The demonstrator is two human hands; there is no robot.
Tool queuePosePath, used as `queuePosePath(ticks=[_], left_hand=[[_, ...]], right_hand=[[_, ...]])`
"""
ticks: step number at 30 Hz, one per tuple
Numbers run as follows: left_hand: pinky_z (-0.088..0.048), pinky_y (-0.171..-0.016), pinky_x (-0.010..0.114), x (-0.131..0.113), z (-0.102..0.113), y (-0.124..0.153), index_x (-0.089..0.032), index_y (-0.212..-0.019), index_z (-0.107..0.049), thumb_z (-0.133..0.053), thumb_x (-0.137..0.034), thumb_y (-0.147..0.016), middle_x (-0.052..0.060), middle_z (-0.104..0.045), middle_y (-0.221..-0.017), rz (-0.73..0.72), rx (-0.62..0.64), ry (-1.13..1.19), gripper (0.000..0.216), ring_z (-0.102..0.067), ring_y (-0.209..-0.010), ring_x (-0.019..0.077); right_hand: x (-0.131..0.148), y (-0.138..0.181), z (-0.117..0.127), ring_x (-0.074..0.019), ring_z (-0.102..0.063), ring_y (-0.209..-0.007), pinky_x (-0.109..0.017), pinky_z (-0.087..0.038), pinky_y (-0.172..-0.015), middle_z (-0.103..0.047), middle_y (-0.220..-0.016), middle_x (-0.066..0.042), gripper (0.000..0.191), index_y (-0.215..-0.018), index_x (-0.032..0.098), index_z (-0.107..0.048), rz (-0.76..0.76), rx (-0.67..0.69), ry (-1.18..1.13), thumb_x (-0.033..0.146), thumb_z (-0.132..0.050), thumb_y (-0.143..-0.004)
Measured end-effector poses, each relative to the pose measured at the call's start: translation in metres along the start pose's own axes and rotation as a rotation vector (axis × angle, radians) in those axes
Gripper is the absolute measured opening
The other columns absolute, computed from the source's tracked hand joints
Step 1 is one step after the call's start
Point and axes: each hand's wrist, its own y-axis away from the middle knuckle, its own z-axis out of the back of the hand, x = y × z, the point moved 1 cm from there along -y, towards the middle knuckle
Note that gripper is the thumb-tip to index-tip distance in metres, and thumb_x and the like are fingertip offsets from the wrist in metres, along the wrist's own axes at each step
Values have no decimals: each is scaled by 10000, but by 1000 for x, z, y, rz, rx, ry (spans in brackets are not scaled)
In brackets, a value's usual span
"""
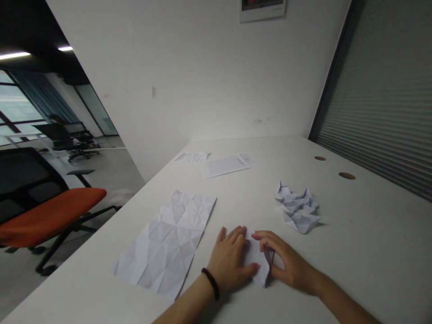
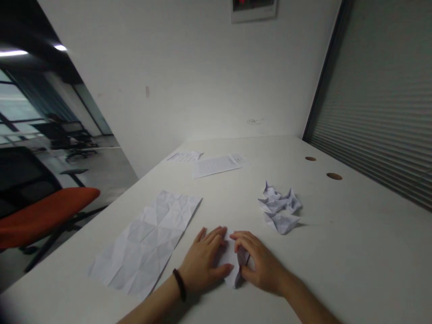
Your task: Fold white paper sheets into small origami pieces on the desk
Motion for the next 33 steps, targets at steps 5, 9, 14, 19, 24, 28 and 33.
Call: queuePosePath(ticks=[5, 9, 14, 19, 24, 28, 33], left_hand=[[-193, -994, 585, -4, -11, -3, -143, -1136, -457, -582, -495, -678, 159, -469, -1256, 38, -67, -35, 591, -355, -1213, 333], [-184, -1041, 495, 0, -6, -2, -188, -1087, -490, -492, -244, -769, 90, -478, -1261, -38, -16, 72, 322, -362, -1223, 240], [-226, -1043, 418, 0, 9, 1, -199, -1248, -389, -431, -260, -828, 94, -423, -1312, -136, -38, 207, 426, -356, -1224, 203], [-115, -1034, 548, -9, 5, 4, -226, -1277, -379, -554, -400, -757, 123, -318, -1381, -201, 113, 109, 576, -215, -1290, 306], [-115, -1021, 571, 0, -1, 4, -233, -1334, -254, -528, -185, -710, 135, -194, -1425, -182, 136, 152, 683, -118, -1316, 307], [-146, -1005, 595, 7, -5, 3, -236, -1379, -86, -541, -83, -651, 137, 14, -1454, -207, 21, 209, 872, 10, -1320, 346], [-264, -1002, 552, 6, -4, 2, -255, -1377, -119, -582, -44, -666, 102, 115, -1441, -220, -133, 223, 875, -31, -1311, 370]], right_hand=[[0, -3, -8, -244, -411, -1179, -401, -354, -976, -499, -1225, -119, 236, -858, 201, -518, -29, 14, 55, 299, -641, -681], [-8, -3, -13, -248, -387, -1203, -409, -338, -997, -471, -1269, -109, 357, -976, 201, -552, -83, -9, 176, 320, -673, -662], [-26, 0, -11, -261, -392, -1199, -469, -306, -1015, -491, -1267, -113, 579, -1217, 198, -467, -122, -105, 337, 316, -658, -683], [-24, 0, -10, -246, -448, -1147, -463, -317, -1005, -543, -1201, -97, 481, -1179, 208, -499, -128, -147, 197, 245, -603, -711], [-21, -3, -14, -226, -531, -1040, -417, -421, -897, -543, -1137, -89, 567, -1214, 230, -402, -246, -305, -365, 201, -583, -678], [-23, -5, -24, -202, -608, -829, -374, -498, -730, -592, -1049, -82, 742, -1273, 238, -276, -277, -287, -861, 257, -661, -639], [-11, -2, -32, -242, -616, -838, -415, -503, -754, -656, -914, -65, 497, -1062, 191, -507, -376, -133, -781, 242, -687, -601]])
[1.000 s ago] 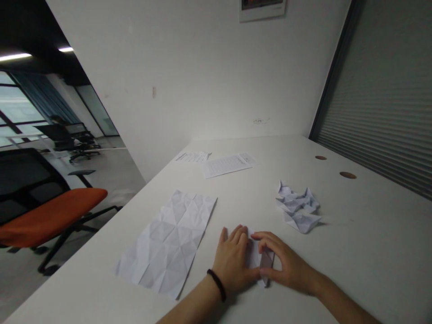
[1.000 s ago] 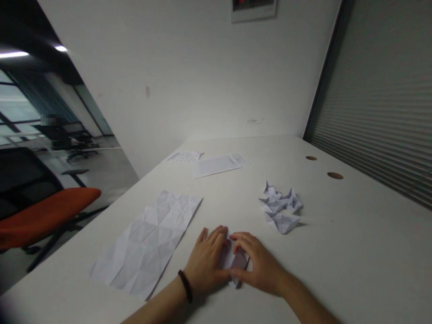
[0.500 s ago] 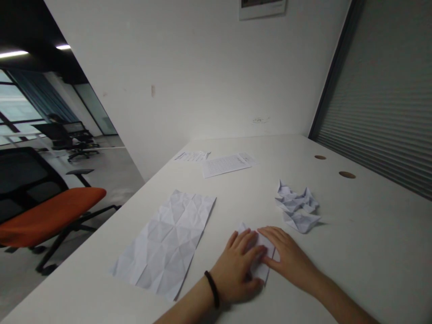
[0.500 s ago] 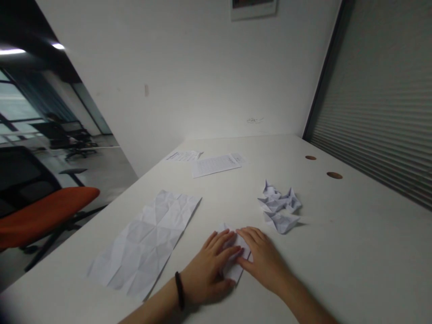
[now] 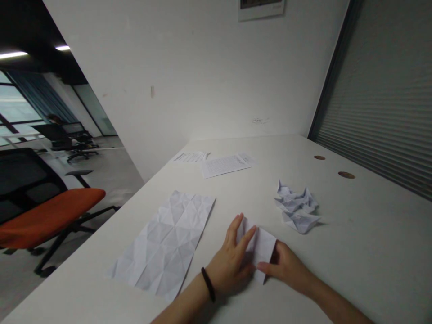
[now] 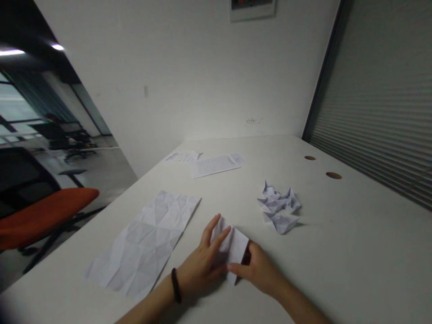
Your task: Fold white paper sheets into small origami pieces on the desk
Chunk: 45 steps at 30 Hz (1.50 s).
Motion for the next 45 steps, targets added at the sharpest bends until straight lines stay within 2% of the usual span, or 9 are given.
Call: queuePosePath(ticks=[3, 6, 10, 14, 18, 23, 31, 38, 45], left_hand=[[-346, -978, 506, -1, 1, -1, -312, -1348, -192, -547, 15, -680, 71, 79, -1432, 4, -68, 3, 824, -120, -1305, 335], [-381, -955, 482, -2, 5, -1, -316, -1343, -195, -526, -19, -721, 80, 45, -1422, -26, -165, 13, 765, -193, -1285, 311], [-324, -981, 493, -7, 16, 0, -263, -1324, -244, -489, -136, -797, 114, -181, -1373, -117, -289, -20, 595, -240, -1257, 288], [-364, -939, 408, -12, 20, -3, -235, -1287, -308, -451, -210, -845, 101, -432, -1239, -185, -141, -12, 465, -412, -1129, 233], [-414, -838, 354, -9, 13, -8, -220, -1104, -496, -516, -250, -821, 52, -590, -1014, -45, 132, -79, 284, -535, -912, 205], [-422, -826, 317, -3, 11, -8, -189, -1026, -549, -592, -216, -767, 52, -587, -989, 21, 168, -141, 263, -524, -904, 198], [-411, -855, 318, -2, 5, -6, -230, -1002, -601, -515, -159, -843, 50, -572, -999, -111, 136, -148, 194, -512, -945, 181], [-427, -843, 297, -2, -7, -8, -218, -976, -621, -523, -214, -865, 39, -602, -1020, -186, 151, -181, 149, -530, -946, 174], [-411, -847, 292, -3, 2, -8, -239, -1011, -605, -526, -189, -856, 24, -610, -972, -158, 208, -149, 181, -532, -933, 169]], right_hand=[[9, 2, 1, -238, -611, -855, -399, -501, -772, -656, -925, -63, 402, -1029, 201, -549, 110, -166, 263, 196, -634, -637], [18, 0, 12, -211, -591, -867, -350, -491, -772, -629, -912, -54, 282, -985, 215, -583, 395, -273, 506, 144, -535, -717], [22, 1, 29, -212, -554, -867, -373, -461, -797, -576, -886, -61, 398, -1024, 230, -584, 673, -415, 820, 41, -459, -697], [21, 4, 21, -236, -516, -974, -384, -442, -867, -555, -1001, -79, 498, -1062, 206, -572, 543, -162, 953, 29, -523, -599], [24, 7, 9, -223, -516, -1028, -343, -444, -891, -533, -1114, -82, 371, -1031, 201, -592, 410, 131, 865, 207, -633, -662], [24, 2, 22, -224, -522, -1055, -407, -414, -929, -592, -1092, -104, 280, -1059, 205, -594, 455, -45, 899, 198, -504, -794], [22, 4, 23, -252, -326, -1265, -480, -250, -1050, -429, -1340, -107, 500, -1265, 197, -443, 338, 178, 1075, 323, -535, -790], [20, 1, 21, -230, -369, -1235, -503, -201, -1054, -510, -1267, -103, 422, -1220, 194, -485, 382, 148, 1039, 182, -465, -798], [30, 4, 15, -263, -422, -1089, -510, -273, -982, -546, -1066, -82, 398, -1146, 236, -530, 498, 144, 1006, 275, -574, -752]])
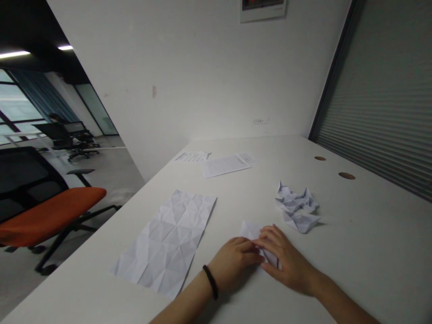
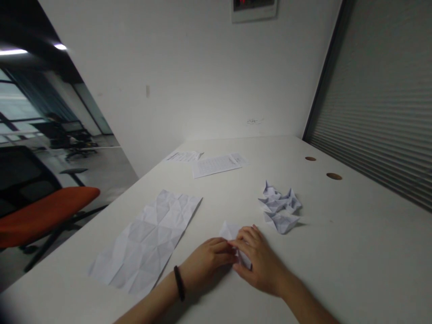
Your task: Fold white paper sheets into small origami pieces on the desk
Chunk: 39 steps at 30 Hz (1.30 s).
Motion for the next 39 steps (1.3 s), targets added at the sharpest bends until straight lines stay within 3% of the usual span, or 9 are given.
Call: queuePosePath(ticks=[4, 12, 16, 19, 22, 25, 29, 32, 39], left_hand=[[-398, -840, 317, -5, 8, 2, -248, -1054, -571, -514, -167, -828, 35, -568, -960, 22, 27, -12, 247, -510, -904, 182], [-316, -915, 461, -11, 6, 7, -306, -1042, -579, -596, -576, -703, 65, -479, -1026, -12, 46, -58, 435, -440, -987, 254], [-263, -967, 455, -11, 12, 9, -264, -854, -624, -598, -391, -760, 35, -509, -1048, 5, 32, -11, 160, -459, -1005, 229], [-347, -893, 376, -9, 20, 7, -203, -810, -593, -502, -228, -783, 34, -555, -895, 73, -51, 9, 98, -509, -859, 187], [-398, -800, 347, -8, 23, 6, -186, -967, -565, -511, -312, -784, 63, -553, -927, 118, -118, 25, 229, -510, -860, 205], [-355, -888, 378, -9, 17, 6, -251, -1063, -555, -617, -472, -715, 54, -529, -1065, 31, -41, 31, 417, -493, -969, 224], [-332, -922, 375, -6, 7, 5, -272, -957, -614, -685, -418, -680, 18, -561, -1033, 66, 2, 10, 321, -498, -977, 211], [-373, -868, 342, -1, 6, 5, -258, -945, -623, -649, -352, -733, 15, -584, -1012, 117, 5, 5, 234, -511, -959, 199], [-376, -845, 363, 1, 11, 5, -242, -993, -602, -664, -485, -687, 35, -598, -1010, 92, -19, 25, 395, -538, -923, 221]], right_hand=[[2, 0, 4, -233, -445, -944, -396, -405, -821, -493, -915, -65, 214, -969, 205, -587, -11, -76, -142, 300, -524, -789], [-1, -1, 5, -217, -449, -955, -375, -388, -845, -497, -917, -54, 146, -891, 208, -589, -13, -118, -227, 223, -480, -795], [-4, -2, -2, -206, -471, -956, -355, -401, -853, -510, -933, -49, 147, -831, 207, -599, -122, -94, -131, 117, -552, -724], [-6, -2, -6, -201, -489, -948, -344, -413, -845, -520, -939, -40, 101, -767, 211, -597, -158, -43, -98, 128, -597, -709], [-7, -2, -7, -193, -499, -937, -334, -424, -828, -530, -936, -35, 106, -771, 212, -589, -162, -50, -75, 124, -600, -714], [-4, -2, -5, -195, -503, -921, -343, -427, -808, -550, -918, -36, 94, -742, 214, -599, -108, -73, -23, 124, -578, -734], [0, 0, 5, -204, -510, -906, -348, -428, -796, -568, -898, -46, 39, -753, 215, -633, -61, -47, -13, 197, -610, -727], [3, 4, 11, -220, -504, -967, -361, -415, -851, -554, -1008, -49, 284, -892, 237, -647, -86, 72, -65, 240, -710, -615], [-2, 7, 13, -216, -509, -1010, -368, -412, -891, -565, -1053, -63, 304, -946, 237, -647, -110, 79, -131, 161, -669, -653]])
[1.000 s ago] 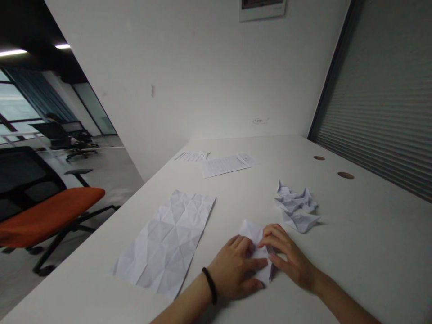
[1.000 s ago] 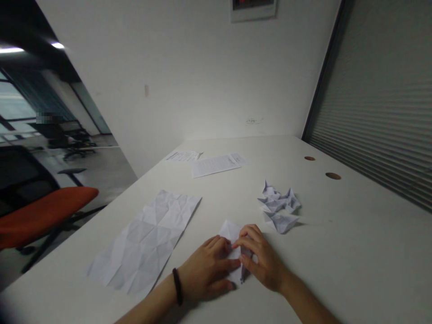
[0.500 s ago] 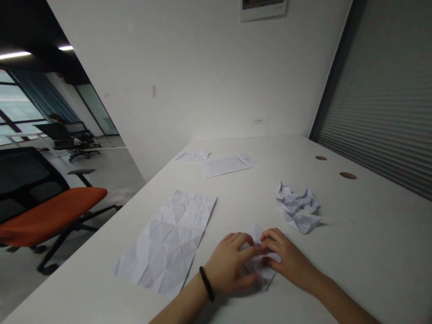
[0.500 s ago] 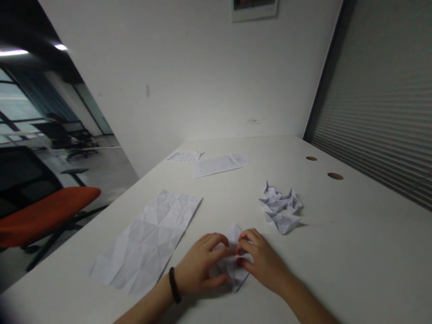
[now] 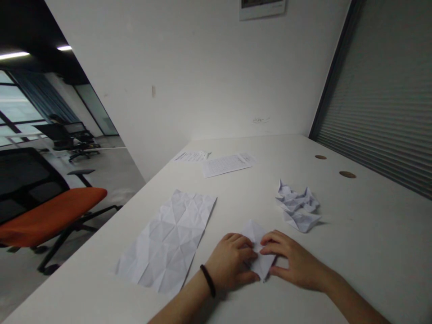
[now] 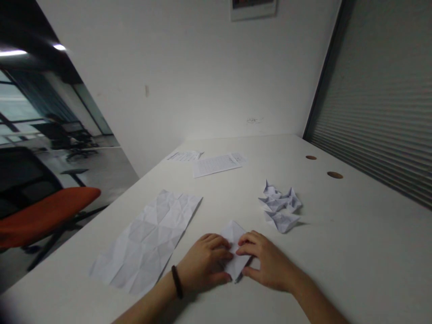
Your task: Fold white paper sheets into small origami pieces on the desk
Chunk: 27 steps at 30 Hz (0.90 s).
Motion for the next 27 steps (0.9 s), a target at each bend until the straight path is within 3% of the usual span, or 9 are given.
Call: queuePosePath(ticks=[4, 8, 10, 13, 16, 20, 23, 27], left_hand=[[-406, -780, 319, -2, 1, -1, -209, -929, -609, -573, -421, -785, 39, -624, -891, 53, -44, 5, 259, -573, -821, 195], [-430, -642, 256, 2, -3, -3, -193, -839, -617, -456, -276, -860, 28, -637, -735, 230, -54, -19, 182, -592, -689, 170], [-430, -608, 239, 5, -6, -5, -202, -930, -606, -451, -242, -859, 13, -648, -717, 321, -84, 33, 175, -598, -656, 160], [-441, -604, 227, 8, -10, -6, -220, -1112, -531, -503, -238, -828, -3, -659, -762, 402, -152, 137, 286, -601, -667, 148], [-455, -653, 247, 10, -8, -4, -223, -1129, -524, -602, -266, -761, -1, -655, -809, 376, -200, 148, 378, -594, -722, 157], [-442, -699, 277, 12, 1, -2, -216, -1023, -586, -640, -219, -741, -3, -651, -761, 265, -250, 72, 288, -576, -738, 167], [-425, -701, 299, 14, 6, -1, -216, -915, -626, -659, -186, -737, -4, -659, -746, 185, -199, -28, 184, -568, -741, 183], [-429, -705, 291, 20, 4, -1, -214, -929, -626, -632, -178, -769, 5, -662, -832, 150, -84, -95, 164, -579, -761, 177]], right_hand=[[-6, -4, -2, -185, -566, -897, -317, -454, -807, -630, -918, -53, 121, -873, 212, -654, 17, -59, -70, 225, -585, -775], [-12, -9, -10, -173, -604, -761, -289, -478, -698, -660, -814, -36, 186, -884, 213, -633, -103, -175, -98, 280, -462, -854], [-15, -11, -16, -167, -609, -712, -279, -485, -659, -661, -812, -28, 198, -977, 216, -599, -174, -223, -101, 259, -459, -845], [-17, -13, -23, -172, -610, -795, -288, -485, -715, -652, -927, -43, 246, -1048, 214, -557, -189, -259, -102, 211, -476, -816], [-19, -13, -25, -172, -602, -821, -300, -479, -748, -636, -998, -54, 262, -1053, 213, -547, -182, -269, -98, 181, -475, -803], [-20, -11, -21, -161, -583, -707, -279, -475, -658, -637, -875, -35, 215, -981, 207, -563, -189, -281, -54, 166, -487, -785], [-18, -9, -16, -153, -553, -670, -254, -447, -603, -595, -757, -15, 141, -812, 203, -574, -122, -274, -10, 111, -488, -750], [-14, -7, -11, -157, -548, -764, -255, -434, -669, -575, -780, -18, 234, -707, 199, -544, -1, -217, 5, -7, -443, -656]])
